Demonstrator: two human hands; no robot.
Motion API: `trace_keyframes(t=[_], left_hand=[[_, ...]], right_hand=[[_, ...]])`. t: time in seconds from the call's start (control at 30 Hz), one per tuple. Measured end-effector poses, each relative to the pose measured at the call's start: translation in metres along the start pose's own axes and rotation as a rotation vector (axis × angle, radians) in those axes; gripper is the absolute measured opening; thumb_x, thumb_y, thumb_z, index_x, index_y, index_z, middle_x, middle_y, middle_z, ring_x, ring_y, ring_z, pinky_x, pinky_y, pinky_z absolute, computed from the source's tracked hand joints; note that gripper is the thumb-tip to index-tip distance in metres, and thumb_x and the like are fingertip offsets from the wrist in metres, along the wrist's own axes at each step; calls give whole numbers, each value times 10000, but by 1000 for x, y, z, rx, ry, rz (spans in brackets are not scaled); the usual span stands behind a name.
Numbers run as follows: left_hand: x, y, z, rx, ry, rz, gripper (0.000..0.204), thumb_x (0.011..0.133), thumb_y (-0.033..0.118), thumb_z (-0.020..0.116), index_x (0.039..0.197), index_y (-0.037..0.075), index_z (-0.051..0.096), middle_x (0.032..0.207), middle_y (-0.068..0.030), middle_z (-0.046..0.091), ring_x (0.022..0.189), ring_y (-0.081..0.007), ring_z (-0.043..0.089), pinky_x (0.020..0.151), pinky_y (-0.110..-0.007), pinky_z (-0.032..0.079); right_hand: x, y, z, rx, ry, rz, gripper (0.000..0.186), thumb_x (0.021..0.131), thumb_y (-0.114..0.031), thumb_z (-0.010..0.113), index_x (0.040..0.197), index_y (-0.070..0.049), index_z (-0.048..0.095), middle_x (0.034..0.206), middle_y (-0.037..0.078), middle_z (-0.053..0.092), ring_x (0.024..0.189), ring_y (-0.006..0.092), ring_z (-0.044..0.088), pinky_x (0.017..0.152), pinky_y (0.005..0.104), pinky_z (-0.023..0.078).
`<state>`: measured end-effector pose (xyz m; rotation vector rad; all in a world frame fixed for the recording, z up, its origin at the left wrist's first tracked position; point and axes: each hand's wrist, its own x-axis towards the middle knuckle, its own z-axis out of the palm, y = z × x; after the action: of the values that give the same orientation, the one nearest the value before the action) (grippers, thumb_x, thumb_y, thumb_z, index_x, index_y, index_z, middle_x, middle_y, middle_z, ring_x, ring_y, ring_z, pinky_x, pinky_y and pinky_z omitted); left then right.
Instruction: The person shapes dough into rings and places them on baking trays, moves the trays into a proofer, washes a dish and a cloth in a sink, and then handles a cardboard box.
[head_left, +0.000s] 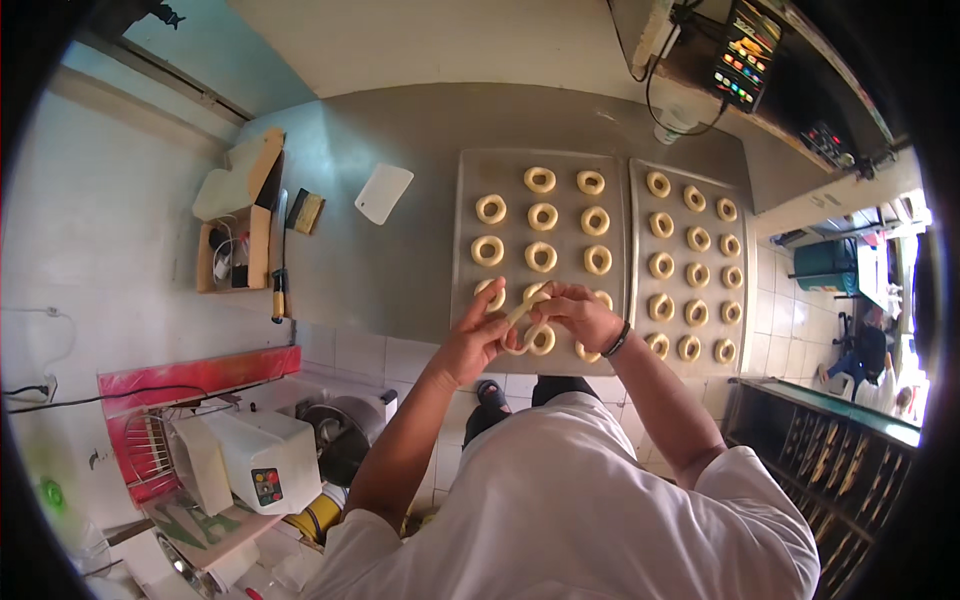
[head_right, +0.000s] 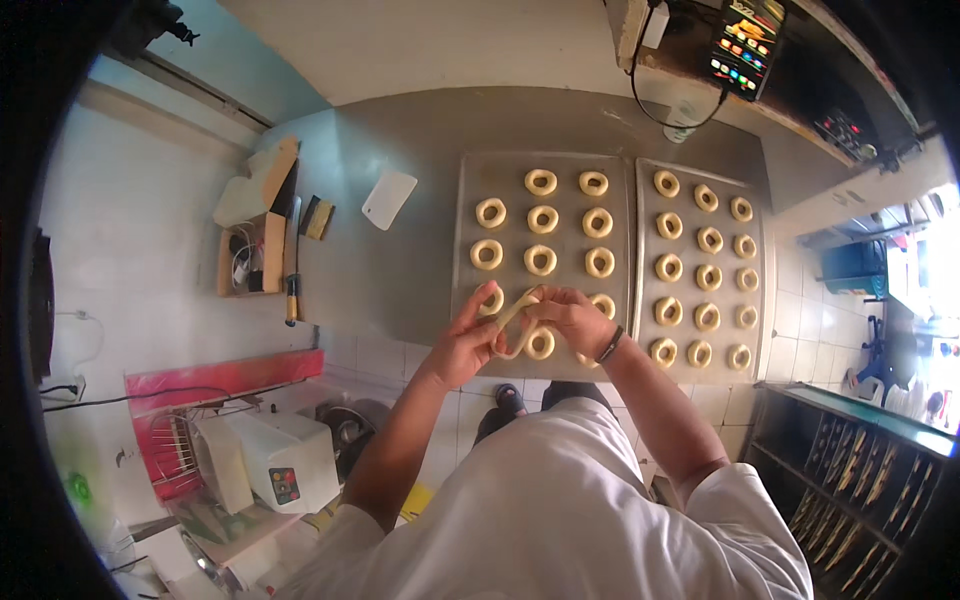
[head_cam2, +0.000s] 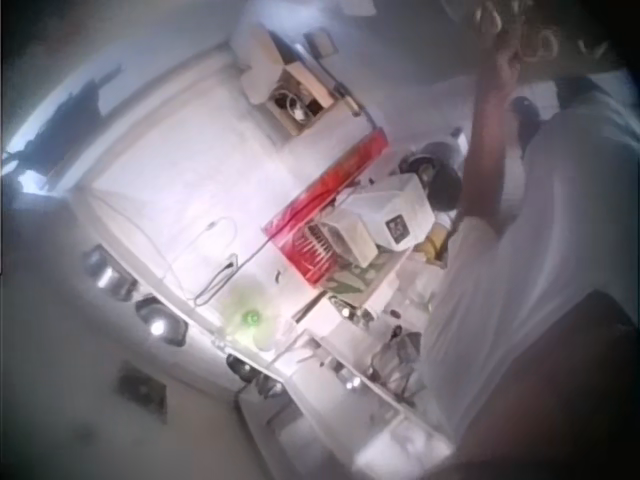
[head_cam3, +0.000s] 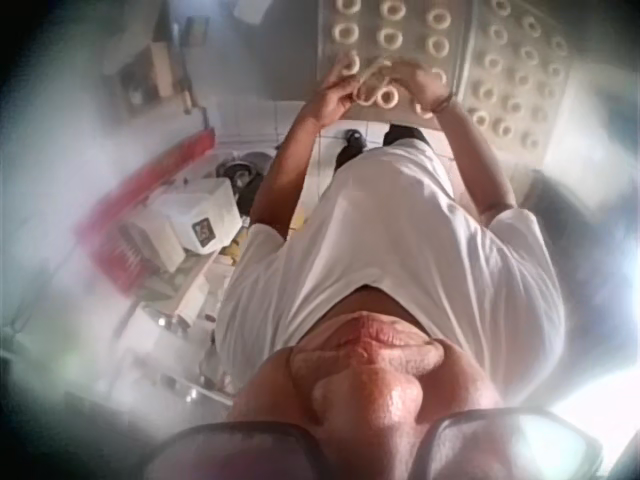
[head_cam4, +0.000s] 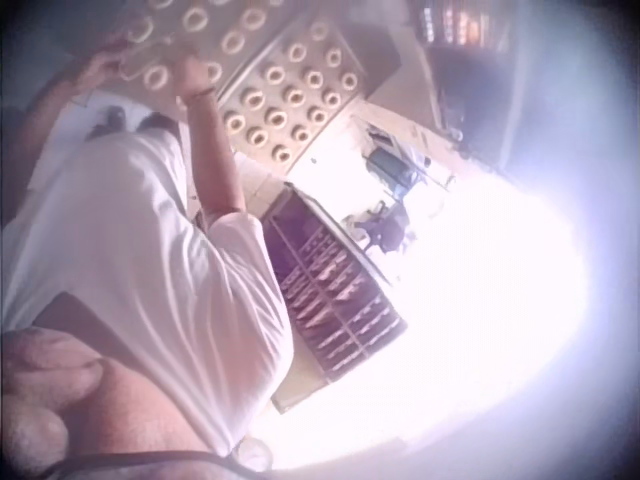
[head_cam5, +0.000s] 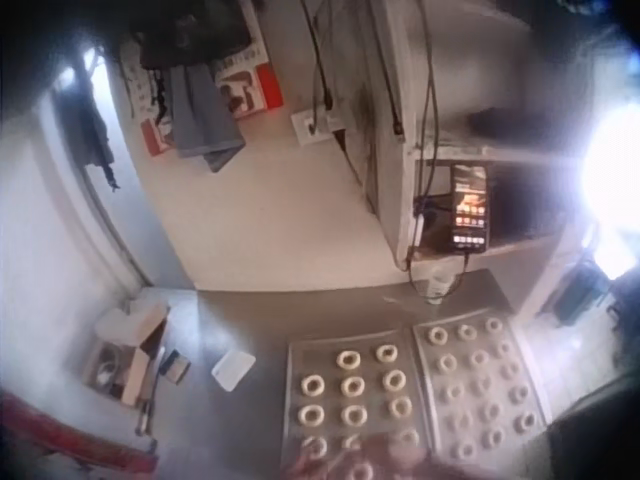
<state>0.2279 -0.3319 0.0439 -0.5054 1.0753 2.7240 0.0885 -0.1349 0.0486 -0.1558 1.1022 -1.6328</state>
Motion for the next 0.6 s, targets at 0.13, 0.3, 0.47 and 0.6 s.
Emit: trace_keyframes(t=[0.13, 0.3, 0.47, 0.6], left_hand=[[65, 25, -6, 75, 109, 11, 783, 940, 62, 609, 1590, 148, 181, 1027, -84, 616, 854, -176, 626, 755, -337, 531], [123, 95, 50, 372, 468, 494, 746, 878, -41, 609, 1539, 96, 292, 1019, -101, 614, 820, -169, 636, 766, -335, 538], [177, 132, 78, 717, 470, 679, 675, 904, 11, 605, 1518, 72, 332, 1091, -122, 601, 881, -174, 641, 804, -334, 539], [198, 96, -67, 1124, 940, 395, 568, 949, 127, 599, 1476, 48, 402, 1285, -180, 582, 1017, -211, 643, 872, -330, 522]], right_hand=[[48, -28, -29, -1031, -304, 115, 255, 958, -252, 564, 912, -35, 688, 865, 38, 692, 822, 133, 634, 759, 315, 511], [98, -120, -11, -703, 199, -389, 198, 926, -190, 633, 1034, -35, 691, 870, 61, 674, 732, 142, 599, 698, 313, 503], [139, -150, -13, -351, 271, -468, 268, 936, -254, 640, 1028, -4, 664, 851, 77, 674, 738, 168, 613, 689, 336, 508], [161, -80, -34, -1013, 455, -504, 300, 920, -270, 655, 1050, -2, 613, 867, 187, 681, 756, 378, 647, 704, 432, 519]])
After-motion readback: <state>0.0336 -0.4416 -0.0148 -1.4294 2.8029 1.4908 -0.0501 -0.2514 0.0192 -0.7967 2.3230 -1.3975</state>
